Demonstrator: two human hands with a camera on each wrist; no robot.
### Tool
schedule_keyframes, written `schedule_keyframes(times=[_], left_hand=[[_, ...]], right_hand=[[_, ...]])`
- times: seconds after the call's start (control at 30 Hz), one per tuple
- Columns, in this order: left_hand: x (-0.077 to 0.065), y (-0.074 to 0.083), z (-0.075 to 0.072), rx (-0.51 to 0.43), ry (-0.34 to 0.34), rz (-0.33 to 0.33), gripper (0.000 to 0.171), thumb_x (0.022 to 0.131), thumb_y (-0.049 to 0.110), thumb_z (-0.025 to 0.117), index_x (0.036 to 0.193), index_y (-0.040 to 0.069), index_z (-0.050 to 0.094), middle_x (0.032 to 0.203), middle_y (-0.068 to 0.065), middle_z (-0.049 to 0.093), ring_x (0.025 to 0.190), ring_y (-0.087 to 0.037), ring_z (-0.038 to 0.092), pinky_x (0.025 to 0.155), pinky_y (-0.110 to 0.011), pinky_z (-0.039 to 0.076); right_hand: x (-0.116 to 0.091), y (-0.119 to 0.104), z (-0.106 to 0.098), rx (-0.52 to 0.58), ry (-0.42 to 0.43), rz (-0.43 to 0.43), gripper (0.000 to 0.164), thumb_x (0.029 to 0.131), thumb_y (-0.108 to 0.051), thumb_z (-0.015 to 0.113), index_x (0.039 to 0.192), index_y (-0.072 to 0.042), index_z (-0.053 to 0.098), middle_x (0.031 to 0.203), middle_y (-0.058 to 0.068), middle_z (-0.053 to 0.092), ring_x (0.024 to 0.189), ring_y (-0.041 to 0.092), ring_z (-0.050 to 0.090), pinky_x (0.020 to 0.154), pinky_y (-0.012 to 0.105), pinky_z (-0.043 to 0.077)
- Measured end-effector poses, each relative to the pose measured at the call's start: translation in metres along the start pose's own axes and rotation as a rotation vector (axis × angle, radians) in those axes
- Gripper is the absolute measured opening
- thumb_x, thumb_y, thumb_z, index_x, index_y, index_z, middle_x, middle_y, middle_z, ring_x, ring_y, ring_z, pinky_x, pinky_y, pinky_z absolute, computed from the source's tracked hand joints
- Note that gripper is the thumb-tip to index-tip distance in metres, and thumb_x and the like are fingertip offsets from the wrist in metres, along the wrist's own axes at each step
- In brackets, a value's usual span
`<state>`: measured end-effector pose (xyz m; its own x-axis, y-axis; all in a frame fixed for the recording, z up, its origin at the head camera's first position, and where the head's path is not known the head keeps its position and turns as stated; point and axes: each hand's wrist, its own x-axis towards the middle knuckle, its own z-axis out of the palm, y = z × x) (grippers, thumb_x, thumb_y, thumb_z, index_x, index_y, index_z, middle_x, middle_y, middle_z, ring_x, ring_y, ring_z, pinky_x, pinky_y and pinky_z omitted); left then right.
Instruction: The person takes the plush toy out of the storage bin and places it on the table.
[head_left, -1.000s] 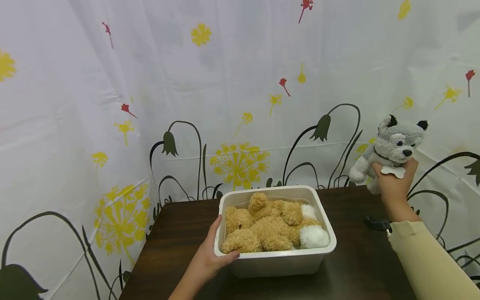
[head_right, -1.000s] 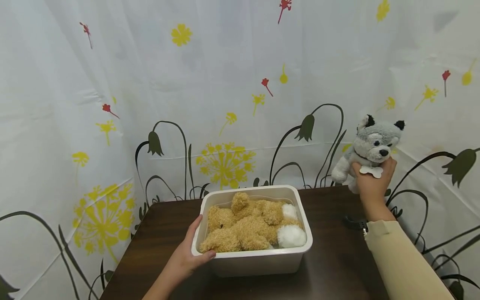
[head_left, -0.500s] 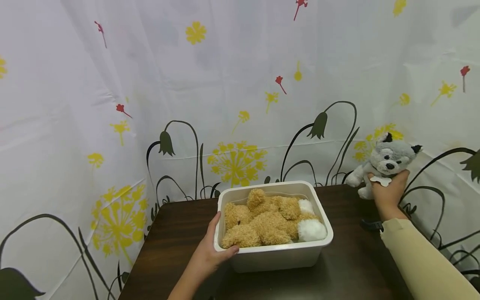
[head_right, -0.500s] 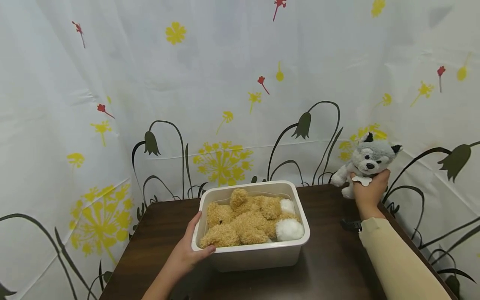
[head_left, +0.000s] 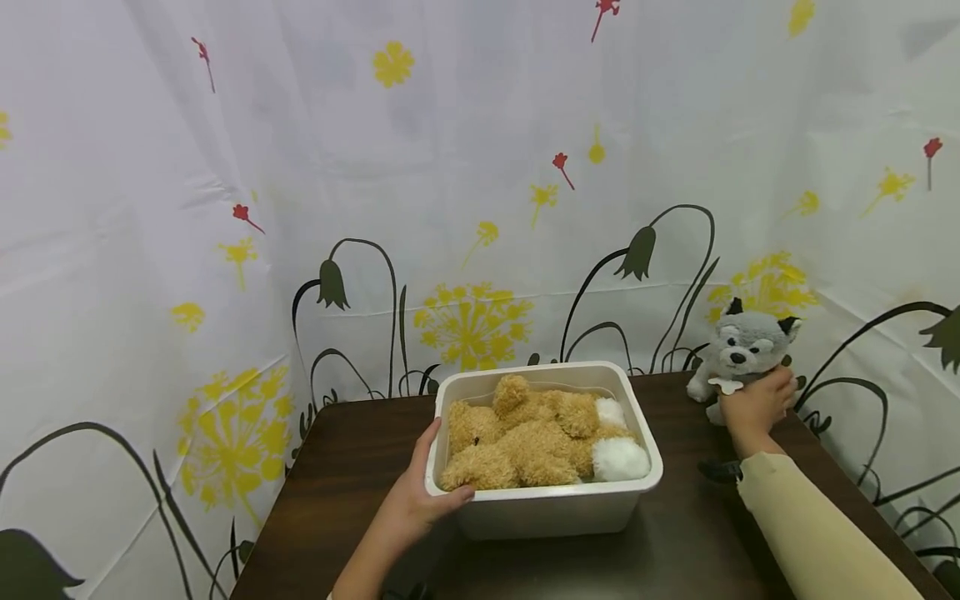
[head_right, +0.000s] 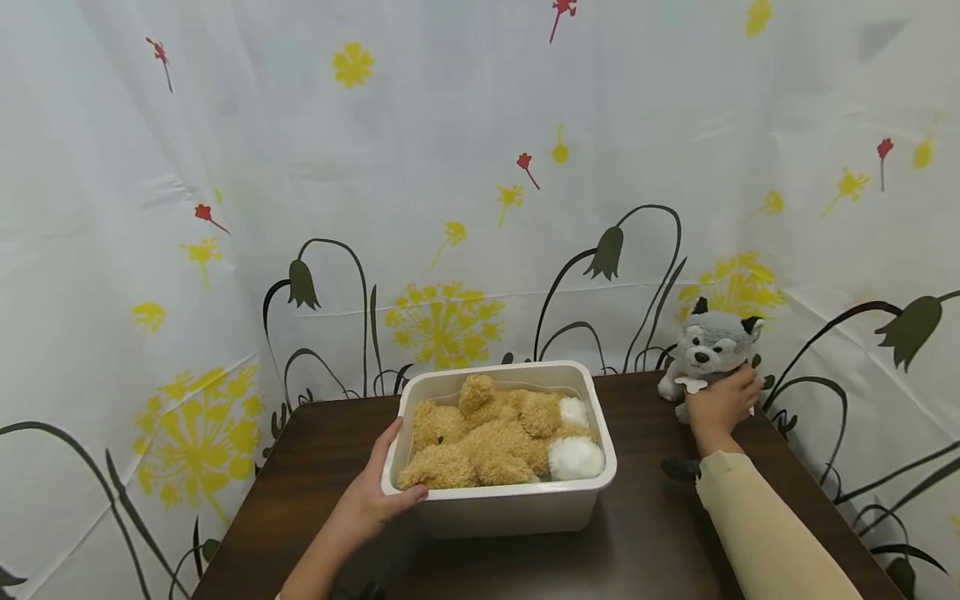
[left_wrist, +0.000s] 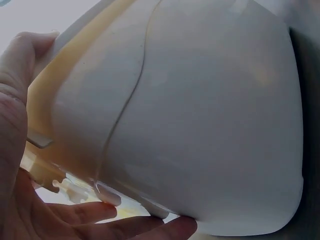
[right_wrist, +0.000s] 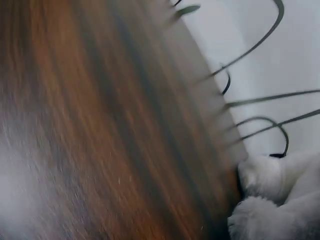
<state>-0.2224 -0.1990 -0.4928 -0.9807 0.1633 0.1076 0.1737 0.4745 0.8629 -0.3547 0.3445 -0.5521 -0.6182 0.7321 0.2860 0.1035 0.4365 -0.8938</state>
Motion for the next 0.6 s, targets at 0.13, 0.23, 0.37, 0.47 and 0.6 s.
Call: schedule_keyframes(times=[0.13, 0.23, 0.37, 0.47, 0.6], left_hand=[[0.006, 0.002, -0.002, 0.014, 0.002, 0.003, 0.112, 0.076, 0.038, 0.088, 0.161, 0.039, 0.016, 0.148, -0.014, 0.049, 0.115, -0.029, 0.058, 0.083, -0.041, 0.051], [0.01, 0.004, -0.004, 0.015, 0.015, 0.006, 0.112, 0.075, 0.038, 0.089, 0.161, 0.038, 0.017, 0.147, -0.015, 0.05, 0.115, -0.029, 0.058, 0.084, -0.041, 0.051], [0.013, 0.003, -0.004, 0.024, 0.014, -0.007, 0.111, 0.076, 0.041, 0.088, 0.16, 0.042, 0.016, 0.146, -0.015, 0.051, 0.113, -0.029, 0.059, 0.083, -0.041, 0.051], [0.013, 0.001, -0.001, 0.027, 0.01, -0.038, 0.11, 0.076, 0.044, 0.087, 0.158, 0.047, 0.015, 0.144, -0.015, 0.051, 0.112, -0.029, 0.058, 0.082, -0.04, 0.051], [0.016, 0.001, 0.002, 0.017, 0.01, -0.041, 0.109, 0.076, 0.044, 0.088, 0.158, 0.046, 0.016, 0.143, -0.014, 0.052, 0.113, -0.029, 0.058, 0.082, -0.04, 0.051]], right_hand=[[-0.005, -0.007, 0.003, 0.033, -0.037, 0.072, 0.087, 0.084, -0.03, 0.072, 0.152, -0.017, 0.02, 0.158, 0.019, 0.014, 0.147, 0.042, 0.012, 0.113, 0.069, 0.013], [-0.008, -0.009, 0.007, 0.036, -0.058, 0.097, 0.088, 0.085, -0.033, 0.072, 0.154, -0.02, 0.019, 0.159, 0.018, 0.013, 0.148, 0.04, 0.011, 0.111, 0.07, 0.012], [-0.008, -0.007, 0.008, 0.023, -0.059, 0.083, 0.085, 0.087, -0.037, 0.07, 0.154, -0.021, 0.02, 0.157, 0.018, 0.014, 0.147, 0.039, 0.011, 0.11, 0.07, 0.014], [-0.006, -0.004, 0.007, 0.016, -0.067, 0.056, 0.086, 0.087, -0.043, 0.072, 0.153, -0.019, 0.022, 0.156, 0.02, 0.013, 0.145, 0.041, 0.013, 0.108, 0.071, 0.015], [-0.006, 0.001, 0.005, 0.006, -0.074, 0.015, 0.086, 0.086, -0.039, 0.075, 0.152, -0.017, 0.025, 0.154, 0.024, 0.016, 0.143, 0.046, 0.016, 0.107, 0.07, 0.02]])
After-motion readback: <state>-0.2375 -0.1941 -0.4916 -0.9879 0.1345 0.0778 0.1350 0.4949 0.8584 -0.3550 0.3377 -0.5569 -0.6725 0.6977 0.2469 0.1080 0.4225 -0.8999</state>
